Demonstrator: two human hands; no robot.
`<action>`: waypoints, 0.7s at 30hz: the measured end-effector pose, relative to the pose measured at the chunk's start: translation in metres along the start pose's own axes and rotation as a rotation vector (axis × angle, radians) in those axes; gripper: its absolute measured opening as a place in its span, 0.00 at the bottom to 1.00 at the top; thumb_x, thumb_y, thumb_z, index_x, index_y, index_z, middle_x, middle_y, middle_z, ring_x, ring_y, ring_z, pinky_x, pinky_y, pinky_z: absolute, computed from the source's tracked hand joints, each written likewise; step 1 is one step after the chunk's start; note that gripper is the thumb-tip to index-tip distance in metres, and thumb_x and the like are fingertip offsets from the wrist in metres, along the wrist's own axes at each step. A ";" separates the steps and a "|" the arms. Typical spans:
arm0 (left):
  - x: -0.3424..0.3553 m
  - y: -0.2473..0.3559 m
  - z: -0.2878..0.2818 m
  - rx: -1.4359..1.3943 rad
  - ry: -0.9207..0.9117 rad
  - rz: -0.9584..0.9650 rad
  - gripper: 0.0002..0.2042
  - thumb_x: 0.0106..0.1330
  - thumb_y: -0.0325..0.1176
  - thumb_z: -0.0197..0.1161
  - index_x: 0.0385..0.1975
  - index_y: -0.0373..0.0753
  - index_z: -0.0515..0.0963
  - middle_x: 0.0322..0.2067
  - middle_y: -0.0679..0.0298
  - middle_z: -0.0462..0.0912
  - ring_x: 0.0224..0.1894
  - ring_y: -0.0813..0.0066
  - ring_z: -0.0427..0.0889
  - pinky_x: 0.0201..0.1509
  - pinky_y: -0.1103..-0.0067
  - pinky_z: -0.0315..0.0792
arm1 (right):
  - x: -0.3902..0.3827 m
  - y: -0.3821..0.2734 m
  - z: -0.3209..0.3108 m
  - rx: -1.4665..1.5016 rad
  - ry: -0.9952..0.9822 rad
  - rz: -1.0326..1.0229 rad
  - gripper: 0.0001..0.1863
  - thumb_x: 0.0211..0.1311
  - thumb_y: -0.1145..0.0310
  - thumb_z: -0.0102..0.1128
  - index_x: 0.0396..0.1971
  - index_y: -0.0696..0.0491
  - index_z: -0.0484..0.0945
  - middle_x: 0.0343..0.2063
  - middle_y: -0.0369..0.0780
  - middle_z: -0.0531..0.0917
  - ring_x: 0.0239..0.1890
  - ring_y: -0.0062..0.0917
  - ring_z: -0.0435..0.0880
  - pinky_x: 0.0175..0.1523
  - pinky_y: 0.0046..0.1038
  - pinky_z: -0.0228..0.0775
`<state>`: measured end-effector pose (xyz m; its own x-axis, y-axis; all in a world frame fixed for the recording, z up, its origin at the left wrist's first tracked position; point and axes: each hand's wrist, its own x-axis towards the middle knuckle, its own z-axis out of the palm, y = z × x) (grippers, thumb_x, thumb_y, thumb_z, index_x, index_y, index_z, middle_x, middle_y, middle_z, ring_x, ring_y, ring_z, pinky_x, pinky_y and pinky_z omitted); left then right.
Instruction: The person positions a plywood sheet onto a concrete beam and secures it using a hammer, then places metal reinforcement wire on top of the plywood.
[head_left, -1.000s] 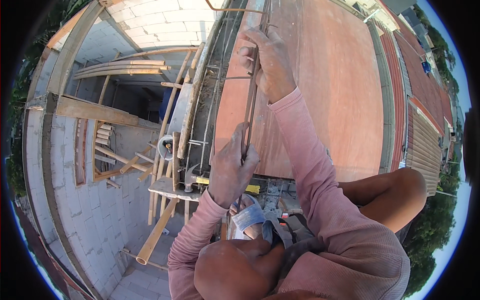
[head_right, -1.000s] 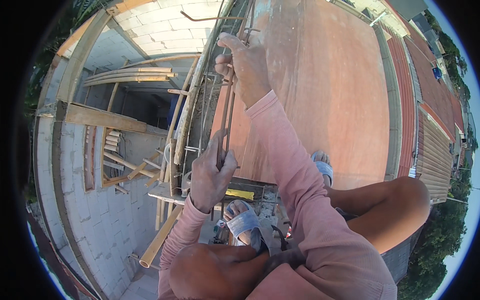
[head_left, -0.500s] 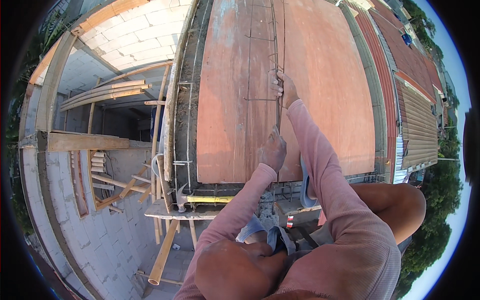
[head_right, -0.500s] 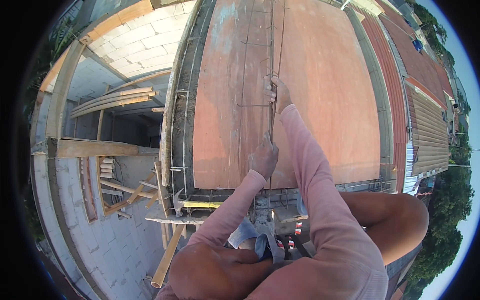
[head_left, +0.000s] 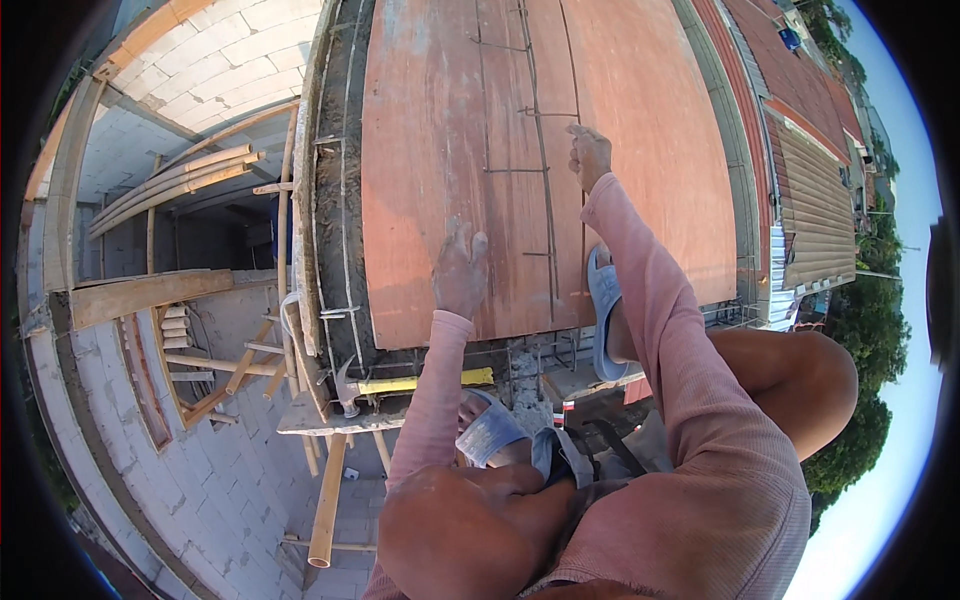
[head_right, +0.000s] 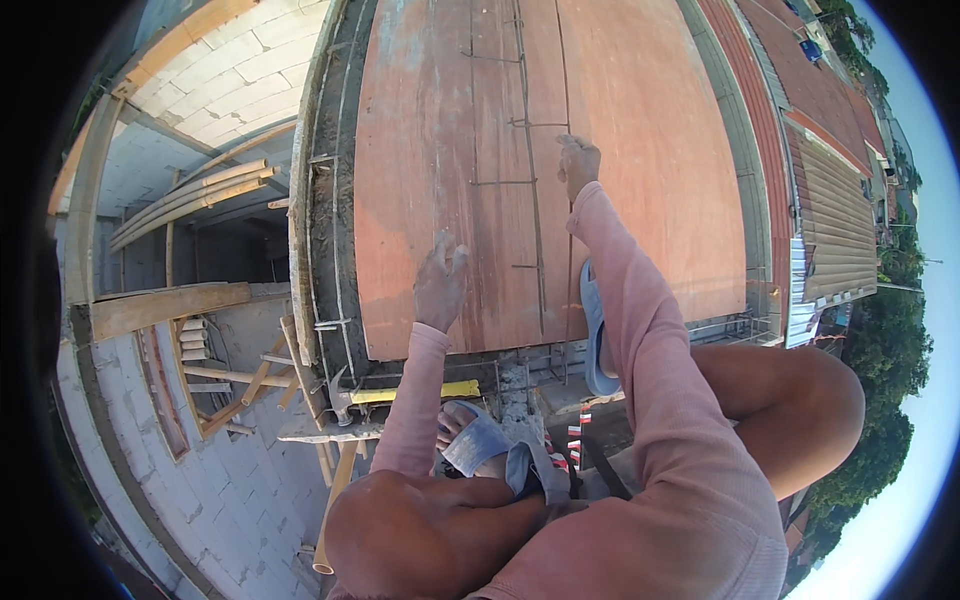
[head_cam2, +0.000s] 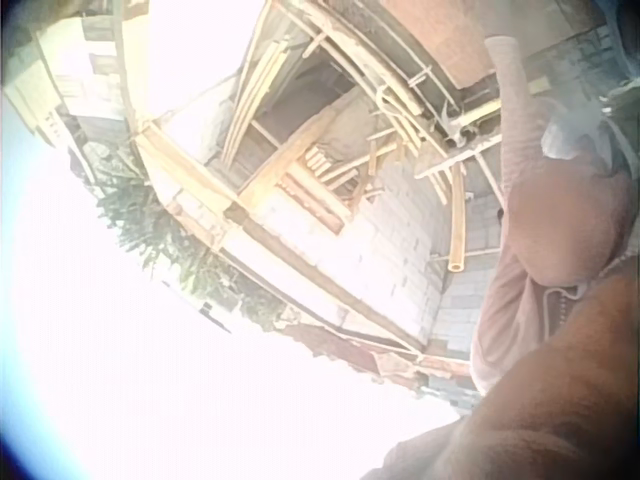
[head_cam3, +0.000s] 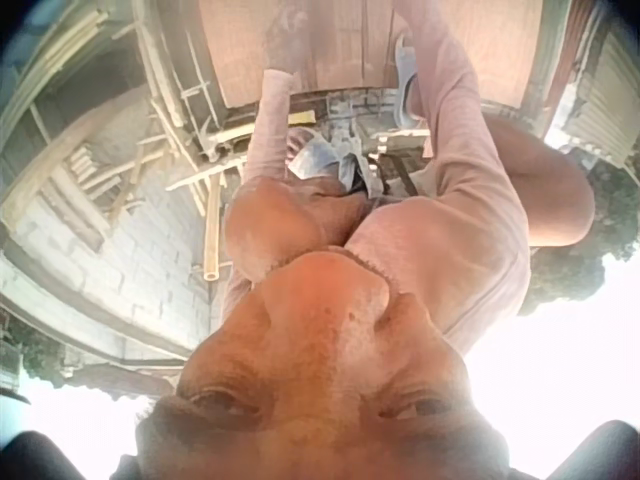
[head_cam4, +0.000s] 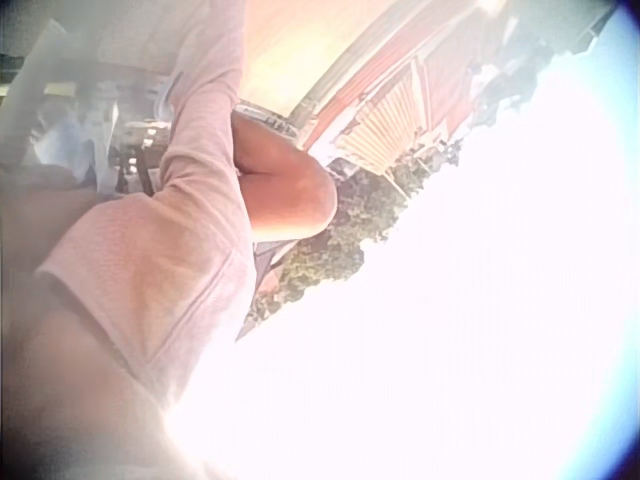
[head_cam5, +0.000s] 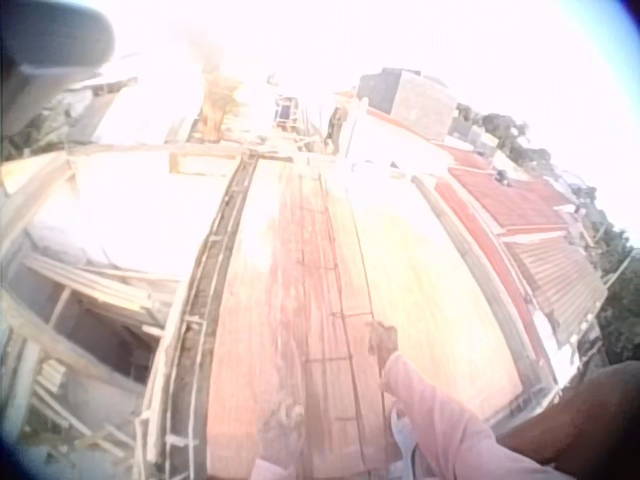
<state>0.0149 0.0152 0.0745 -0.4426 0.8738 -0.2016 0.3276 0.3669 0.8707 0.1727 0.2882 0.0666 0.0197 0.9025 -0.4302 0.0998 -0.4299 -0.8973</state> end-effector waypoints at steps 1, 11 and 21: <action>-0.001 -0.006 0.004 0.055 -0.077 -0.024 0.26 0.74 0.49 0.49 0.59 0.32 0.71 0.58 0.43 0.75 0.61 0.45 0.73 0.65 0.61 0.66 | -0.005 -0.005 -0.005 0.096 -0.072 0.014 0.11 0.72 0.61 0.54 0.38 0.54 0.76 0.16 0.26 0.63 0.13 0.11 0.58 0.16 0.18 0.47; -0.012 -0.005 0.027 0.235 -0.289 -0.227 0.26 0.68 0.46 0.58 0.59 0.38 0.65 0.55 0.48 0.78 0.55 0.45 0.78 0.57 0.55 0.71 | -0.038 -0.025 0.009 0.574 0.057 0.003 0.09 0.72 0.64 0.51 0.34 0.53 0.73 0.14 0.27 0.59 0.12 0.14 0.56 0.17 0.22 0.44; 0.004 -0.024 0.041 0.437 -0.151 -0.035 0.18 0.66 0.39 0.58 0.51 0.36 0.68 0.44 0.49 0.82 0.44 0.49 0.84 0.47 0.57 0.76 | -0.011 0.024 -0.057 0.263 0.359 -0.046 0.05 0.67 0.68 0.56 0.33 0.54 0.76 0.17 0.30 0.67 0.14 0.15 0.62 0.19 0.22 0.54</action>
<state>0.0395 0.0230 0.0341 -0.3439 0.8831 -0.3192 0.6497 0.4692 0.5981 0.2314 0.2695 0.0551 0.3699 0.8525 -0.3694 -0.1471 -0.3388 -0.9293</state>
